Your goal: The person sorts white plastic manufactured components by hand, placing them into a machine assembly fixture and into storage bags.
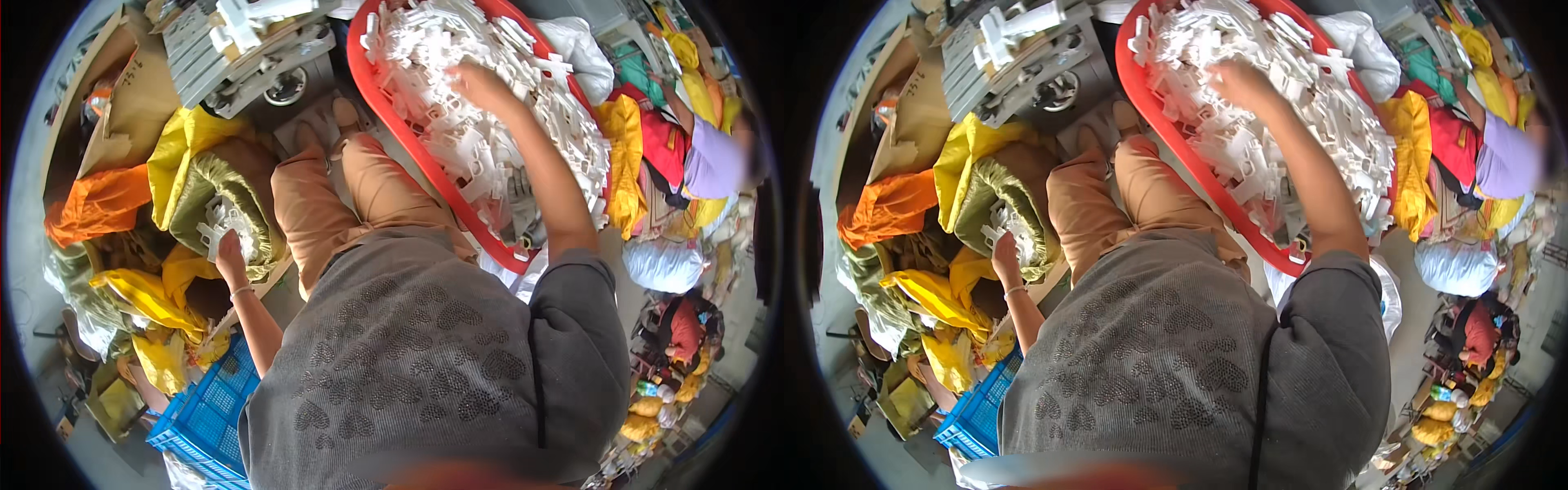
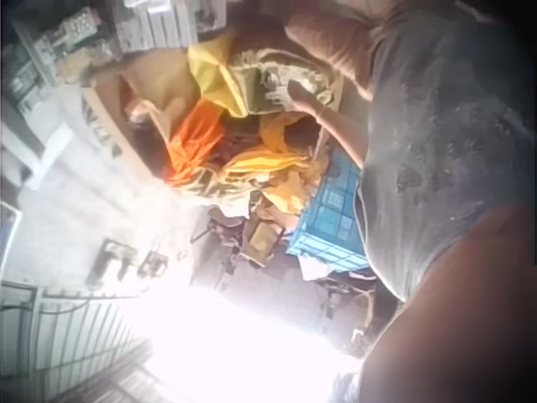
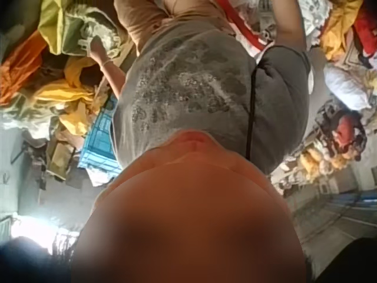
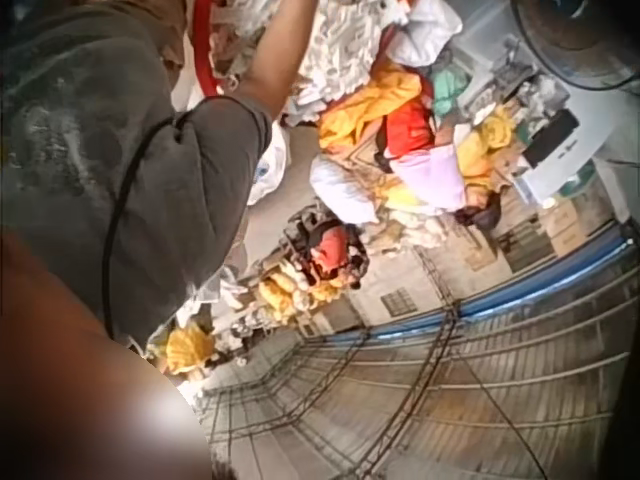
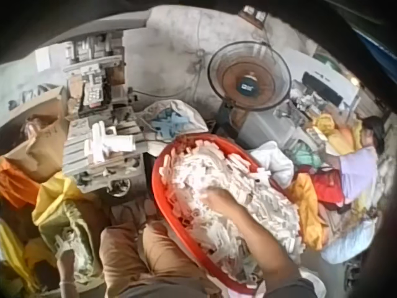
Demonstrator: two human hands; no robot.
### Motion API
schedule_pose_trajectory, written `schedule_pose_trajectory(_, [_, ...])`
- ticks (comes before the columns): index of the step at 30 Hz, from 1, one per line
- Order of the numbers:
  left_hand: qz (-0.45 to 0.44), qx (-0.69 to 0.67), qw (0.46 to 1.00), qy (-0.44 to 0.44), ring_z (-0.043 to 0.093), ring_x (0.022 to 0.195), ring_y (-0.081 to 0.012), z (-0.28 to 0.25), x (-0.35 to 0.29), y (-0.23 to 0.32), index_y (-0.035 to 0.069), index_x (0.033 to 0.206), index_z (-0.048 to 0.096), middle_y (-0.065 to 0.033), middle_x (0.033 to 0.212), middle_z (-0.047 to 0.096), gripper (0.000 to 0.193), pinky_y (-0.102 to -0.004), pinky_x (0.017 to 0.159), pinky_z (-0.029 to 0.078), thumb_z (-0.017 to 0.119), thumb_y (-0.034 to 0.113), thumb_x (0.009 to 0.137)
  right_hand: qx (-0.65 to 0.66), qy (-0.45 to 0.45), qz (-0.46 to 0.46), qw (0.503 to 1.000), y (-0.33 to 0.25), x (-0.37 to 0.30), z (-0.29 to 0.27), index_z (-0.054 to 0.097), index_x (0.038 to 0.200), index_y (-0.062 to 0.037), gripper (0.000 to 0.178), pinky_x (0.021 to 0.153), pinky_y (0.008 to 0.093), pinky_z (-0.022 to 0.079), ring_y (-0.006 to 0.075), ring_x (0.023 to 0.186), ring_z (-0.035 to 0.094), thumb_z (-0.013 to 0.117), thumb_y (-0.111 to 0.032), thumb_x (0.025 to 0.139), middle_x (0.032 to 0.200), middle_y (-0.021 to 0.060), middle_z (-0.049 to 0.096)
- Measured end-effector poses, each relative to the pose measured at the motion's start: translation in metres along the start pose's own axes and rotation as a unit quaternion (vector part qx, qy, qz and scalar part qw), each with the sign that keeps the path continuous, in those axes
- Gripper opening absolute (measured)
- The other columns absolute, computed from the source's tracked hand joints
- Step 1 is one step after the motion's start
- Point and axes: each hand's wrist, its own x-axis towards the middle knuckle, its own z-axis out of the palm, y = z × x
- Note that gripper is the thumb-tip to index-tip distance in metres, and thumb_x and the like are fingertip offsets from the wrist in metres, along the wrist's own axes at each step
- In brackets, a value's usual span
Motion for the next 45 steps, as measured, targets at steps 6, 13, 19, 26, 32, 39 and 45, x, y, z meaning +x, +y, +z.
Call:
schedule_pose_trajectory(6, [-0.043, -0.087, 0.994, -0.052, 0.064, 0.081, -0.0142, 0.038, -0.007, 0.051, 0.001, 0.105, 0.065, -0.0080, 0.094, 0.068, 0.024, -0.0251, 0.069, 0.051, 0.057, 0.015, 0.088, -0.029, 0.177, -0.013, 0.984, 0.057, -0.040, 0.102, 0.052, 0.122, -0.0178, 0.042, 0.081, 0.0417, 0.049, 0.0292, 0.095, 0.060, 0.059, -0.028, 0.082, 0.120, 0.0034, 0.054])
schedule_pose_trajectory(13, [0.278, 0.170, 0.935, -0.143, 0.060, 0.088, -0.0192, 0.069, 0.002, 0.105, -0.002, 0.106, 0.063, -0.0099, 0.098, 0.065, 0.028, -0.0304, 0.080, 0.050, 0.063, 0.018, 0.086, -0.001, 0.206, 0.159, 0.966, 0.108, 0.061, 0.167, 0.061, 0.114, -0.0204, 0.044, 0.065, 0.0462, 0.048, 0.0293, 0.080, 0.063, 0.059, -0.019, 0.071, 0.083, 0.0140, 0.064])
schedule_pose_trajectory(19, [-0.043, -0.061, 0.971, -0.226, 0.062, 0.085, -0.0203, 0.086, 0.008, 0.114, -0.004, 0.106, 0.061, -0.0095, 0.098, 0.066, 0.030, -0.0286, 0.075, 0.051, 0.064, 0.015, 0.084, 0.023, 0.150, 0.141, 0.978, 0.062, -0.025, 0.081, 0.052, 0.113, -0.0072, 0.046, 0.063, 0.0443, 0.050, 0.0327, 0.085, 0.063, 0.062, -0.009, 0.068, 0.114, 0.0196, 0.051])
schedule_pose_trajectory(26, [0.275, 0.107, 0.929, -0.224, 0.060, 0.090, -0.0215, 0.108, 0.019, 0.150, -0.004, 0.108, 0.059, -0.0162, 0.103, 0.064, 0.027, -0.0318, 0.080, 0.048, 0.057, 0.015, 0.089, 0.318, 0.419, 0.031, 0.850, 0.152, -0.095, 0.161, 0.054, 0.103, -0.0062, 0.035, 0.057, 0.0326, 0.047, 0.0165, 0.067, 0.054, 0.060, 0.003, 0.070, 0.081, 0.0061, 0.056])
schedule_pose_trajectory(32, [0.185, 0.140, 0.949, -0.214, 0.065, 0.081, -0.0158, 0.115, -0.021, 0.206, 0.004, 0.103, 0.064, -0.0097, 0.088, 0.068, 0.019, -0.0280, 0.072, 0.050, 0.061, 0.012, 0.086, 0.537, 0.365, 0.071, 0.758, 0.132, -0.167, 0.129, 0.049, 0.112, -0.0028, 0.032, 0.062, 0.0262, 0.049, 0.0145, 0.074, 0.063, 0.056, 0.001, 0.081, 0.098, 0.0082, 0.058])
schedule_pose_trajectory(39, [0.097, 0.025, 0.973, -0.209, 0.065, 0.079, -0.0158, 0.103, -0.034, 0.172, 0.003, 0.104, 0.064, -0.0102, 0.087, 0.068, 0.020, -0.0275, 0.070, 0.050, 0.059, 0.013, 0.087, 0.398, 0.353, 0.130, 0.837, 0.117, -0.143, 0.104, 0.051, 0.117, -0.0028, 0.038, 0.069, 0.0243, 0.049, 0.0112, 0.075, 0.055, 0.059, 0.004, 0.080, 0.103, 0.0074, 0.055])
schedule_pose_trajectory(45, [0.156, 0.016, 0.952, -0.262, 0.061, 0.087, -0.0174, 0.104, -0.038, 0.140, -0.007, 0.106, 0.058, -0.0115, 0.096, 0.064, 0.023, -0.0276, 0.079, 0.051, 0.056, 0.009, 0.089, 0.429, 0.381, 0.116, 0.811, 0.106, -0.135, 0.106, 0.052, 0.116, -0.0039, 0.045, 0.062, 0.0261, 0.047, 0.0114, 0.073, 0.053, 0.067, 0.001, 0.074, 0.098, 0.0050, 0.054])
